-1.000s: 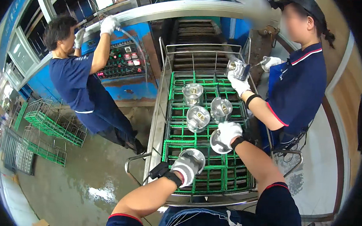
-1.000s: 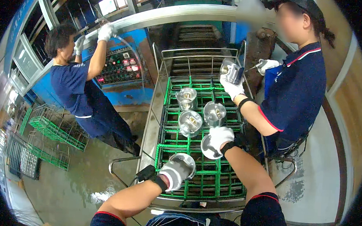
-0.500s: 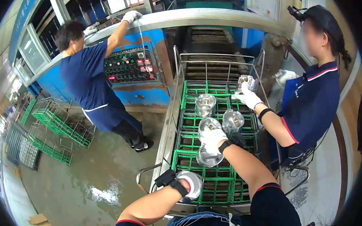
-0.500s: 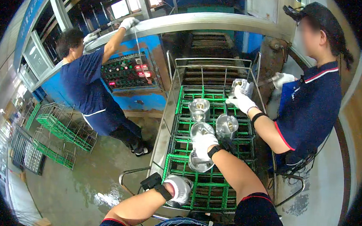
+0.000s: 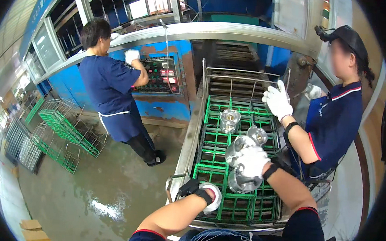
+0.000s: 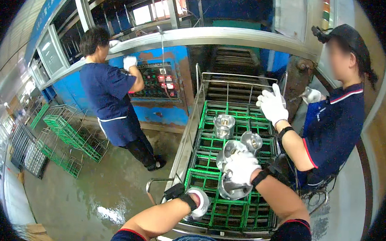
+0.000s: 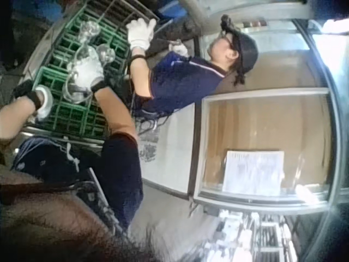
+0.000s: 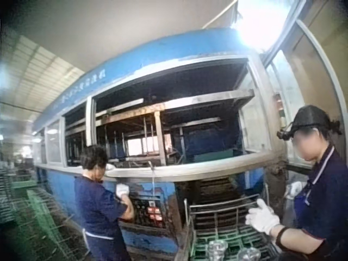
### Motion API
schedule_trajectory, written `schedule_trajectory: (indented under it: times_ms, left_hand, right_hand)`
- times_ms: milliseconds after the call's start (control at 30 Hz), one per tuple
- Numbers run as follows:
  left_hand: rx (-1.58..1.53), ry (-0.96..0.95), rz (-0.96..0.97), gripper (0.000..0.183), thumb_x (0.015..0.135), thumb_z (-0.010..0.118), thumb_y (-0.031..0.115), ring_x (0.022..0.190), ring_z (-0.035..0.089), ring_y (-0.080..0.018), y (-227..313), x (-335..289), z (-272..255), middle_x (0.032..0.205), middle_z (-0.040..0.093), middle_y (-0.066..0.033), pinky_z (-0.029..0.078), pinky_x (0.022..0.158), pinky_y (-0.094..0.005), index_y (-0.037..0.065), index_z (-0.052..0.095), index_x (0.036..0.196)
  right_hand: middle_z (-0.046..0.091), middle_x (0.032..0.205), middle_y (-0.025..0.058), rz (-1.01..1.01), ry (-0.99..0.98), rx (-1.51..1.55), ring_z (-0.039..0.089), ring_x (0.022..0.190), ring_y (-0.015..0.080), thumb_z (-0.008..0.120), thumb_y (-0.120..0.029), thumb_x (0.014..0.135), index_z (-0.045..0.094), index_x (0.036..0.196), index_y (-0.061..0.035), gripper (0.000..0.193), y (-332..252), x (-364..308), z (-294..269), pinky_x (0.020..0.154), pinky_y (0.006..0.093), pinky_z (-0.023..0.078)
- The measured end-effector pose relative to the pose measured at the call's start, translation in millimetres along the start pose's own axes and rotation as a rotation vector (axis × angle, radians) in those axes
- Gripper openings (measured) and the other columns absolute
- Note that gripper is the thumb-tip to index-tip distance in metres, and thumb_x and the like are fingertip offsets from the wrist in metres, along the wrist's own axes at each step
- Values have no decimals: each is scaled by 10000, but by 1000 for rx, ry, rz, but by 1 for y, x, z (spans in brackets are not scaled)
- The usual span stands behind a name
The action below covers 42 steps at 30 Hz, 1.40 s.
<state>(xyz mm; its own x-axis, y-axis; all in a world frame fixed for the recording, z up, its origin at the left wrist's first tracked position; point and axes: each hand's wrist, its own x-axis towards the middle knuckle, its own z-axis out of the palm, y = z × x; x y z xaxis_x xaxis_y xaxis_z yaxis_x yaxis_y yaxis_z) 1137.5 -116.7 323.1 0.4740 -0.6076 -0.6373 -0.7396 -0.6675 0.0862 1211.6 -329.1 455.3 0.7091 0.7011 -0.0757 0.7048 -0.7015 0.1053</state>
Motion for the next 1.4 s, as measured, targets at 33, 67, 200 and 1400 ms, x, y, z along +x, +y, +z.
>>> schedule_trajectory:
  times_ms: [33,67,200,1400]
  left_hand:
    - [15,-33,44,402,667,762,343,903,739,-344,-1,1,-3,1008,758,-164,569,740,-443,92,796,979]
    - [-14,-15,23,372,684,755,347,869,731,-309,3,-4,-15,992,766,-118,568,730,-436,118,802,974]
    - [53,1,67,353,725,725,362,892,740,-317,18,-37,-75,993,772,-103,574,747,-447,133,800,983]
    - [-510,-684,562,420,989,547,119,1130,643,-257,427,-242,230,1269,632,-187,534,986,-405,-61,515,1367]
  right_hand:
    - [678,1008,107,-20,62,-84,654,960,330,654,-332,774,765,970,-215,254,-4,-16,-15,790,517,509]
    - [660,1038,104,21,74,-28,628,1001,331,651,-345,779,760,980,-238,253,-8,-33,-38,812,525,486]
    - [653,989,78,216,453,94,627,905,324,752,-332,708,772,917,-275,217,-52,-114,-108,828,469,470]
    - [692,879,37,2924,571,-53,654,830,275,730,-495,635,788,913,-255,372,-1000,-375,161,766,465,497]
